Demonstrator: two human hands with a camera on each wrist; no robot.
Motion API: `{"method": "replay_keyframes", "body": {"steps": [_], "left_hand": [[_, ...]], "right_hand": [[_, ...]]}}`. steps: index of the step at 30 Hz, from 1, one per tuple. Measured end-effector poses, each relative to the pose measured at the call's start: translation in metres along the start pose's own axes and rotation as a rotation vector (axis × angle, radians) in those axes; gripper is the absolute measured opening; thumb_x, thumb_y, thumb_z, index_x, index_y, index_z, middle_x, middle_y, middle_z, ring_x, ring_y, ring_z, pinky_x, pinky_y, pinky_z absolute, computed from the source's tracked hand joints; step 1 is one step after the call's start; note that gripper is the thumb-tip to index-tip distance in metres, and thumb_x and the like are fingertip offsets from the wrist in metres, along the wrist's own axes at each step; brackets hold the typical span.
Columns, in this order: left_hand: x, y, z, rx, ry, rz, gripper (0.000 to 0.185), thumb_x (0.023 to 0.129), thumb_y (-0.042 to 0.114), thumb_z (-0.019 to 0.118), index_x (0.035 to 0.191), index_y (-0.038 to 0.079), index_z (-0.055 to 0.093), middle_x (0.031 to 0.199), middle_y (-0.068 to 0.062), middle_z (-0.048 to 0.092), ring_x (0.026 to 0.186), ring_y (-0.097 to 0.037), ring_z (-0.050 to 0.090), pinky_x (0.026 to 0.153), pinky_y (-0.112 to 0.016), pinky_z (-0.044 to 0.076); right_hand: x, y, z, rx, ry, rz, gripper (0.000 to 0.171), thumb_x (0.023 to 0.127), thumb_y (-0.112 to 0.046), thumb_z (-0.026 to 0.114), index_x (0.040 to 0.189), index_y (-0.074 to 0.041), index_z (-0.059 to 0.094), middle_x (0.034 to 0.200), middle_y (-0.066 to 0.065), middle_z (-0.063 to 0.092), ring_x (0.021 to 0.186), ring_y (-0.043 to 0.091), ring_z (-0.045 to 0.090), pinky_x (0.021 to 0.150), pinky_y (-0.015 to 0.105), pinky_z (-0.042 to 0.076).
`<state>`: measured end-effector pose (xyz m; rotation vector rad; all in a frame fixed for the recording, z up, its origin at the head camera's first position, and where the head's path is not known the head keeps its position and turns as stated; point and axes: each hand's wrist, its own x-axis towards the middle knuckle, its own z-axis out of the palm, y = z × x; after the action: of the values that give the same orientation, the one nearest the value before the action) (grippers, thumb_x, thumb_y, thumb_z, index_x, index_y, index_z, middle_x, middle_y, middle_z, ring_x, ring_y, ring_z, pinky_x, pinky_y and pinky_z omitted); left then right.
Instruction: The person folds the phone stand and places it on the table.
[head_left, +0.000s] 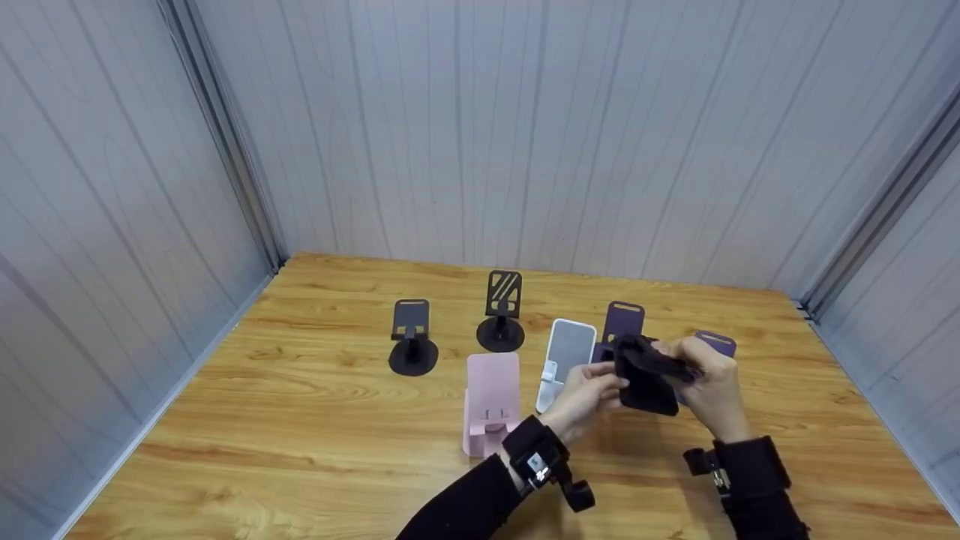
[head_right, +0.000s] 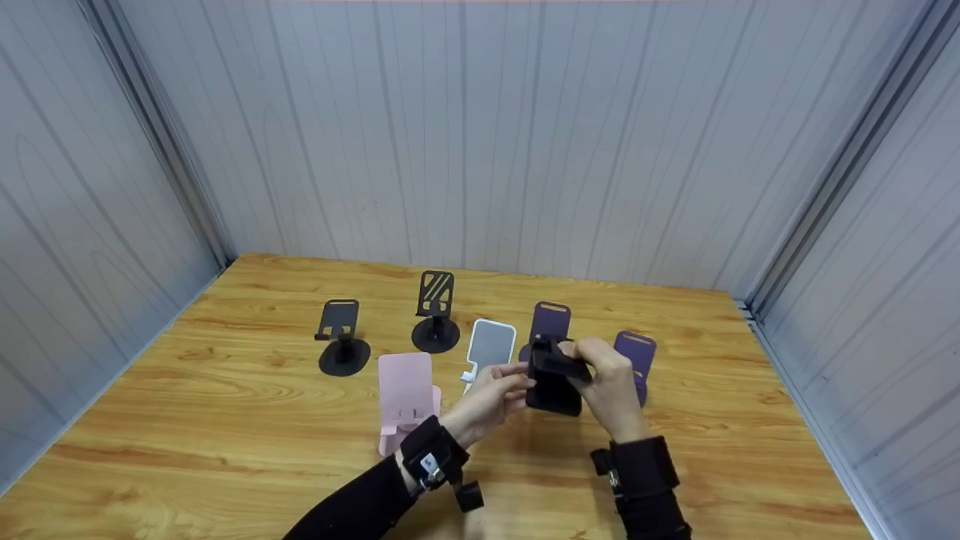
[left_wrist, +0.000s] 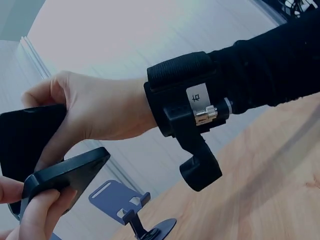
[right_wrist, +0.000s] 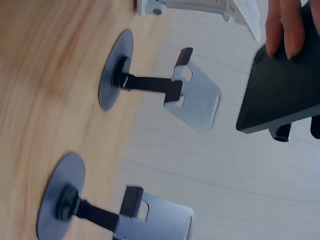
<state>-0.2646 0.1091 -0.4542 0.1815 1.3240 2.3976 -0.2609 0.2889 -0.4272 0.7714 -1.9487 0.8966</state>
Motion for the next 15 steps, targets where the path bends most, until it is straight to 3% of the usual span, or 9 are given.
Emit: {"method": "replay_keyframes", "body": {"steps": [2, 4, 8, 10, 13, 15], "left_hand": [[-0.001, -0.002, 0.0, 0.009, 0.009, -0.003, 0.037, 0.085, -0.01, 0.052, 0.12, -0.011, 0.062, 0.086, -0.002, 0.07, 0.067, -0.003, 0.063, 0.057, -0.01, 0.053], [-0.001, -0.003, 0.0, 0.02, 0.015, 0.002, 0.036, 0.085, -0.009, 0.052, 0.12, -0.01, 0.062, 0.085, -0.001, 0.07, 0.067, -0.002, 0.063, 0.056, -0.009, 0.052], [-0.002, -0.004, 0.001, 0.014, 0.0, 0.03, 0.038, 0.086, -0.009, 0.052, 0.123, -0.01, 0.061, 0.099, -0.01, 0.074, 0.075, -0.006, 0.068, 0.064, -0.013, 0.056], [-0.001, -0.003, 0.001, 0.006, -0.012, 0.04, 0.04, 0.086, -0.008, 0.053, 0.125, -0.01, 0.06, 0.107, -0.015, 0.073, 0.079, -0.009, 0.069, 0.068, -0.015, 0.058], [0.0, -0.001, 0.002, 0.009, -0.025, 0.043, 0.042, 0.086, -0.008, 0.054, 0.128, -0.009, 0.059, 0.115, -0.02, 0.071, 0.085, -0.011, 0.07, 0.074, -0.019, 0.059], [0.001, 0.0, 0.002, 0.018, -0.026, 0.049, 0.043, 0.086, -0.007, 0.054, 0.128, -0.009, 0.058, 0.117, -0.022, 0.07, 0.086, -0.012, 0.07, 0.076, -0.02, 0.06]], "right_hand": [[0.001, 0.0, -0.002, -0.027, -0.043, 0.005, 0.032, 0.063, 0.022, 0.079, 0.081, -0.002, 0.066, 0.082, 0.011, 0.07, 0.083, -0.003, 0.063, 0.077, 0.003, 0.048], [0.002, -0.002, -0.006, 0.013, -0.106, 0.041, 0.033, 0.064, 0.02, 0.08, 0.086, -0.001, 0.066, 0.088, 0.013, 0.071, 0.088, 0.0, 0.064, 0.081, 0.004, 0.05], [0.006, -0.007, -0.016, 0.263, -0.23, 0.161, 0.04, 0.067, 0.019, 0.079, 0.101, 0.004, 0.067, 0.105, 0.02, 0.069, 0.103, 0.004, 0.065, 0.087, 0.012, 0.054], [0.008, -0.009, -0.022, 0.393, -0.261, 0.228, 0.037, 0.075, 0.018, 0.073, 0.109, 0.009, 0.064, 0.114, 0.022, 0.067, 0.111, 0.008, 0.065, 0.091, 0.015, 0.054], [0.01, -0.012, -0.031, 0.424, -0.259, 0.379, 0.025, 0.093, 0.008, 0.058, 0.117, 0.009, 0.063, 0.122, 0.007, 0.068, 0.118, 0.004, 0.062, 0.095, 0.014, 0.05], [0.012, -0.012, -0.035, 0.369, -0.242, 0.495, 0.026, 0.102, -0.004, 0.048, 0.12, 0.007, 0.062, 0.121, -0.004, 0.068, 0.117, 0.0, 0.06, 0.092, 0.012, 0.049]]}}
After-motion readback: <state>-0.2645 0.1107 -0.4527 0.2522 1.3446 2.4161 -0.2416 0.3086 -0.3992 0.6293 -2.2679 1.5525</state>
